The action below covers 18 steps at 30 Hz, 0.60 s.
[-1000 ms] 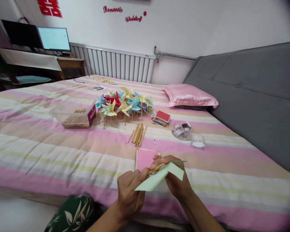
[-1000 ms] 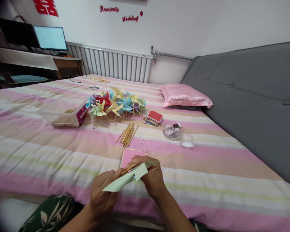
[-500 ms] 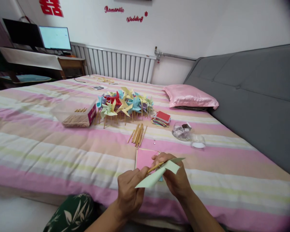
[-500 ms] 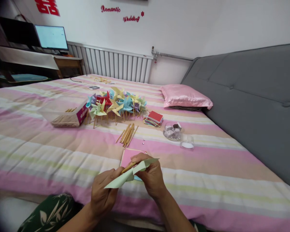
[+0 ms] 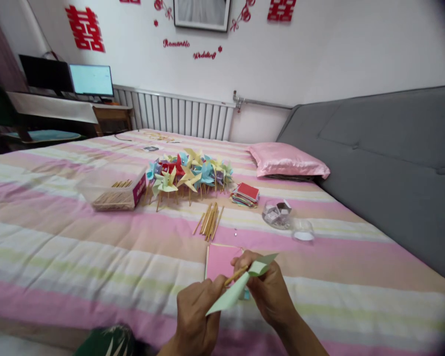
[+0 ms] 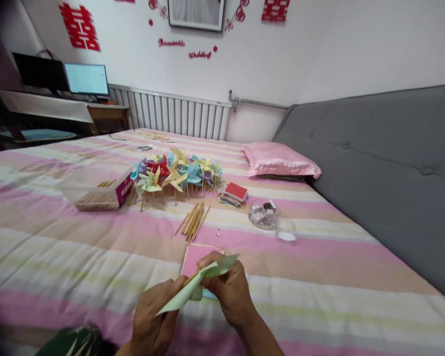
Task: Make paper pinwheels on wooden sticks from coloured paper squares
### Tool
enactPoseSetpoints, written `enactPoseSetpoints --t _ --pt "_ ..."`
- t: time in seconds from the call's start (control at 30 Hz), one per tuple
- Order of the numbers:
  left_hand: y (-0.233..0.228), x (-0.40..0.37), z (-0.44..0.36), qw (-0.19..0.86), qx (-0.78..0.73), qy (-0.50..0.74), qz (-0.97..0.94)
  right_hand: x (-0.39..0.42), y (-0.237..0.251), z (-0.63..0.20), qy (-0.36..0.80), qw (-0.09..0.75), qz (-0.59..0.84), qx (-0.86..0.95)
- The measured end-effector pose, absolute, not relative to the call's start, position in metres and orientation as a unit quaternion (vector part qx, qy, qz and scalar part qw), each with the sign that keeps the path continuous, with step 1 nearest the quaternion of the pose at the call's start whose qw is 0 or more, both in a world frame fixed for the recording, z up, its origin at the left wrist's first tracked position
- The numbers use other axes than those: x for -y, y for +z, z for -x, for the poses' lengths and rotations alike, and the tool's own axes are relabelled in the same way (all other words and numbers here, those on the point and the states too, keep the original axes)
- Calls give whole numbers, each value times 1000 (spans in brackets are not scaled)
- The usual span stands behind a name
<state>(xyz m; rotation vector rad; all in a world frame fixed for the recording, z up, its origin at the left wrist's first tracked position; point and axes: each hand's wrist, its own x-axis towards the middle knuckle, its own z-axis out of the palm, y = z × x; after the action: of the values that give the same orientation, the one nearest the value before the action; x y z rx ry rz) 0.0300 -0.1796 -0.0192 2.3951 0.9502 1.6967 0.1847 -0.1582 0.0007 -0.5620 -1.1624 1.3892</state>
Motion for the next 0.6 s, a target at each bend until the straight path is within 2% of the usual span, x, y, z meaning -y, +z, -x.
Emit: enactPoseSetpoints --t 0.2,0.6 --pt "-20 181 -30 41 -315 539 -780 159 2 -184 611 580 242 482" --pt "-20 181 -33 66 -301 564 -766 156 6 -187 531 590 280 540"
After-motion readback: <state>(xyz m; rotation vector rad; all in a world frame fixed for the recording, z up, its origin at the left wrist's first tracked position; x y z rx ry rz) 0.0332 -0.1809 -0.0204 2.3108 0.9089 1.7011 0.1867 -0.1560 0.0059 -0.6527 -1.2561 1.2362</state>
